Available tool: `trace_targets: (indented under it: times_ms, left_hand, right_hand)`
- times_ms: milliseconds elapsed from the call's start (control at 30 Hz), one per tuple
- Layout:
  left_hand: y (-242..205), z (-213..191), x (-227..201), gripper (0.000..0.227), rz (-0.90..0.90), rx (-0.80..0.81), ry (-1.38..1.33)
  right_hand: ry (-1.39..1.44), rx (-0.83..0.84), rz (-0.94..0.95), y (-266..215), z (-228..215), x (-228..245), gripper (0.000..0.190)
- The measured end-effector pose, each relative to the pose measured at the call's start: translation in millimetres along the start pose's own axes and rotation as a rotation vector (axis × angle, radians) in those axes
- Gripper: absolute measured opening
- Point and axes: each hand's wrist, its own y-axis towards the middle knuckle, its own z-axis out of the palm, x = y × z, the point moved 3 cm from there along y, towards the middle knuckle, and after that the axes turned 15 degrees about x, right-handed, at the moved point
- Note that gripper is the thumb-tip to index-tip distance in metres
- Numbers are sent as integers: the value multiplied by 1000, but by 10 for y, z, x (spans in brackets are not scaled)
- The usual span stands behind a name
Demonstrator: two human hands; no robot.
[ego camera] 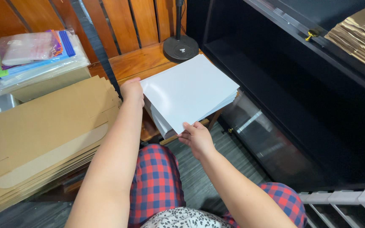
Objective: The person repeatedly picks up a single white sheet of paper from a stack on a wooden surface and places it on top of a stack of brown envelopes on a black shelf. The action is repeated multiple times throughout the clip.
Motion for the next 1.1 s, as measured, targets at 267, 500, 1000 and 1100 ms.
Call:
trace_targets:
  times_ms: [267, 500, 1000, 1100]
  left_hand:
    - [-773, -66, -90, 33, 12, 117, 47]
    - [-1150, -53, -40, 46, 5, 313, 78]
    - [-1149, 216, 364, 54, -78, 677, 169]
    - [-1163, 255, 348, 55, -93, 706, 176]
  right_hand:
    - [16, -92, -43, -246, -133, 288, 26]
    - [-98, -164, -78, -164, -645, 453, 23]
    - [-138, -333, -154, 58, -1545, 779, 18]
    - [-63, -227, -100, 42, -1604, 816, 27]
